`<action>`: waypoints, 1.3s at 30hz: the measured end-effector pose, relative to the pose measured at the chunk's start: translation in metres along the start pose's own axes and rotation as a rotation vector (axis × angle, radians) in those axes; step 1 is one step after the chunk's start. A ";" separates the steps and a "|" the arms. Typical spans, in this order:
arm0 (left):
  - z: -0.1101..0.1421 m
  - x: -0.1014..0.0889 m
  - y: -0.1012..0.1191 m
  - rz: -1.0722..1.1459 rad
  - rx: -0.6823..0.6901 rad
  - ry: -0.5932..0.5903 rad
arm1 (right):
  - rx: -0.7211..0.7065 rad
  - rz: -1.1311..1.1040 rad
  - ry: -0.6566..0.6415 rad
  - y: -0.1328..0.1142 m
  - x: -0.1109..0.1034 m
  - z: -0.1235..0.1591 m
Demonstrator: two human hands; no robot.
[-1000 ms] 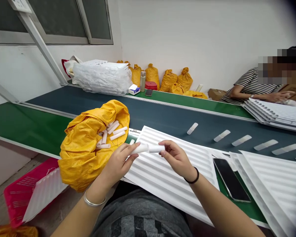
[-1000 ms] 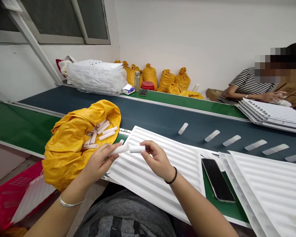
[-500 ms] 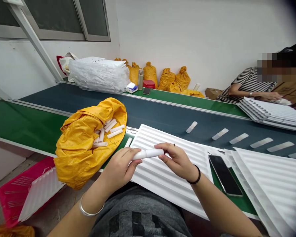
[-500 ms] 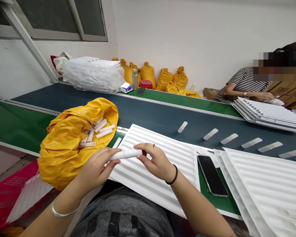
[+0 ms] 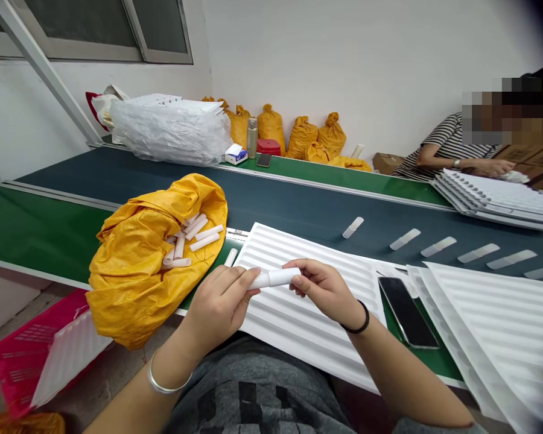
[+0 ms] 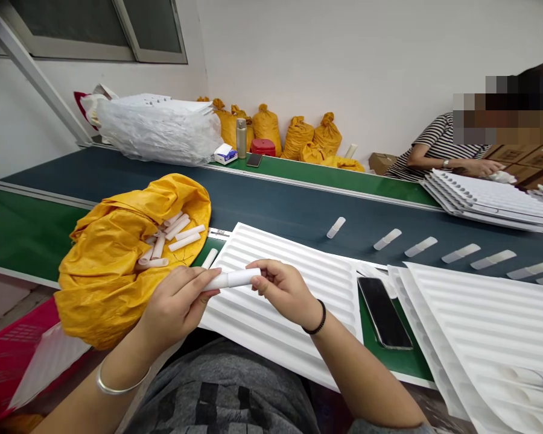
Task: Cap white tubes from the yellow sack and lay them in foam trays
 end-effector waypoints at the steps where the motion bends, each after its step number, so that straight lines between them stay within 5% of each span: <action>1: 0.000 0.001 0.000 -0.026 0.018 0.004 | 0.044 -0.047 -0.001 0.001 0.001 0.000; 15: 0.007 0.014 0.002 -0.172 0.190 -0.006 | 0.409 -0.304 -0.074 0.018 0.004 0.004; 22: 0.012 0.031 0.010 0.022 0.051 -0.141 | -0.117 0.248 -0.040 0.017 0.005 0.018; 26: 0.025 0.043 0.014 0.143 -0.003 -0.246 | -0.097 0.345 -0.139 0.024 0.011 0.027; 29: 0.032 0.053 -0.005 0.150 -0.052 -0.380 | -0.106 0.643 -0.293 0.041 0.009 0.012; 31: 0.032 0.057 -0.034 0.100 -0.191 -0.396 | -0.045 0.849 -0.199 0.058 -0.008 -0.014; 35: 0.029 0.064 -0.100 -0.100 -0.654 -0.318 | 0.229 0.982 0.248 0.093 -0.075 -0.088; 39: 0.031 0.080 -0.125 -0.148 -0.799 -0.402 | 0.447 0.995 0.373 0.127 -0.134 -0.145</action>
Point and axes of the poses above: each hand's wrist, its own z-axis away from the middle knuckle, its own x-axis out of the palm, y = z × x, the point moved 2 cm from there along -z, towards the middle knuckle, and after that the axes turned 4 degrees about y, right-handed, at the moved point
